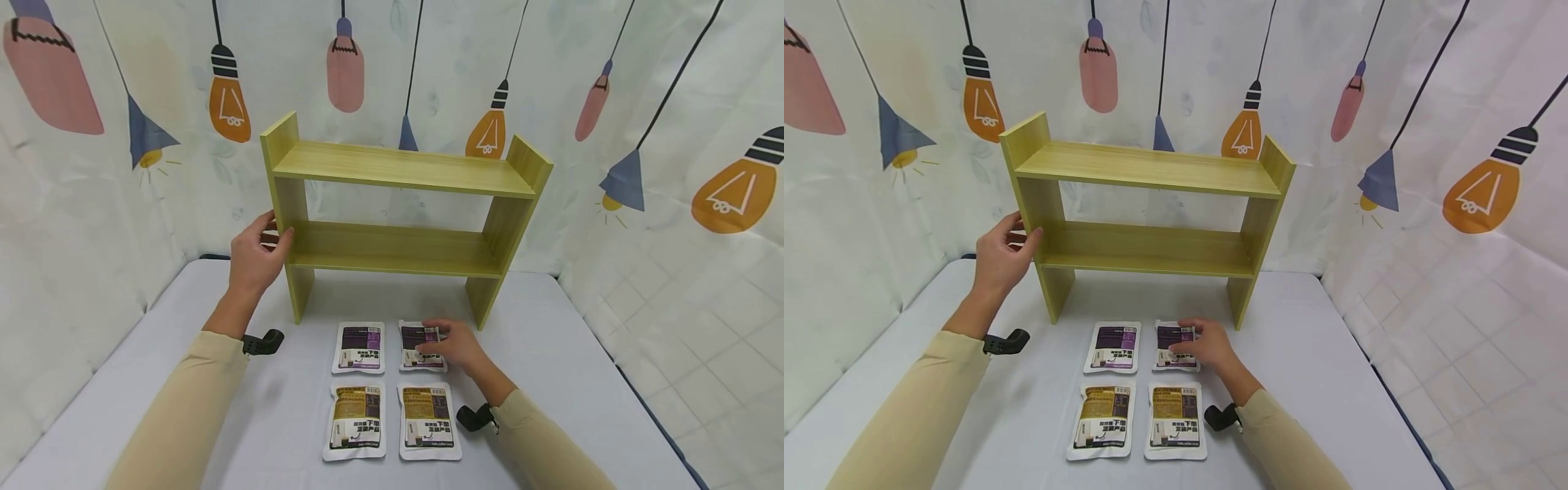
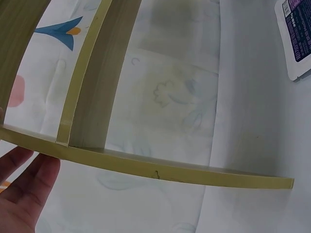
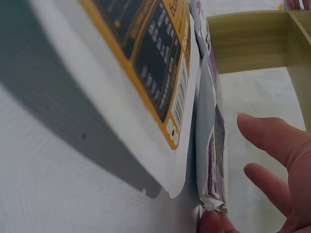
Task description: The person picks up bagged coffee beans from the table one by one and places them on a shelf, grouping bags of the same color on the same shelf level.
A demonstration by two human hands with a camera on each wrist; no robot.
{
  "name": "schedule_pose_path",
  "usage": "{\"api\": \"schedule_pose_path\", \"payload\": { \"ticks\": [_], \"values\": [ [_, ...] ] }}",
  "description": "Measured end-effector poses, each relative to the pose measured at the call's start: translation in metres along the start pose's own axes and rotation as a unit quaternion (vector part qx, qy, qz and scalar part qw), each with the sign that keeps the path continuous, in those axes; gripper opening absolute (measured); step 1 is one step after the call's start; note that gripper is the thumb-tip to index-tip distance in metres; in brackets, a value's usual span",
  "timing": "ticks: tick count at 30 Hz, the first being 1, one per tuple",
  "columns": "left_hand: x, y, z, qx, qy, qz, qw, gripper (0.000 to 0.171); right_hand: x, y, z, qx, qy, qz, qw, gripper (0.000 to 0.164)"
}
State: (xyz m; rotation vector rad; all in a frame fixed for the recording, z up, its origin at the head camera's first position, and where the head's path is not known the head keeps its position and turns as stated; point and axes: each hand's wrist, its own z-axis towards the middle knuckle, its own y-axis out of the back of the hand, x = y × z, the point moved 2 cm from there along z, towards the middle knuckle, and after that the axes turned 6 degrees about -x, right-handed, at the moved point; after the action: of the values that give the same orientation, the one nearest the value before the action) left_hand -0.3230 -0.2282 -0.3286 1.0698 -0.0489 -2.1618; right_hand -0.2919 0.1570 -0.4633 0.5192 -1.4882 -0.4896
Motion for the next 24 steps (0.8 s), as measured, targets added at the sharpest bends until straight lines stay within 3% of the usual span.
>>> {"api": "schedule_pose_path", "payload": {
  "ticks": [24],
  "values": [
    [0.0005,0.0012,-0.0013,-0.012,0.005,0.014,0.9998,0.049,0.0078,-0.0061,0.002,0.001,0.018,-0.074,0.997,0.059]
  ]
}}
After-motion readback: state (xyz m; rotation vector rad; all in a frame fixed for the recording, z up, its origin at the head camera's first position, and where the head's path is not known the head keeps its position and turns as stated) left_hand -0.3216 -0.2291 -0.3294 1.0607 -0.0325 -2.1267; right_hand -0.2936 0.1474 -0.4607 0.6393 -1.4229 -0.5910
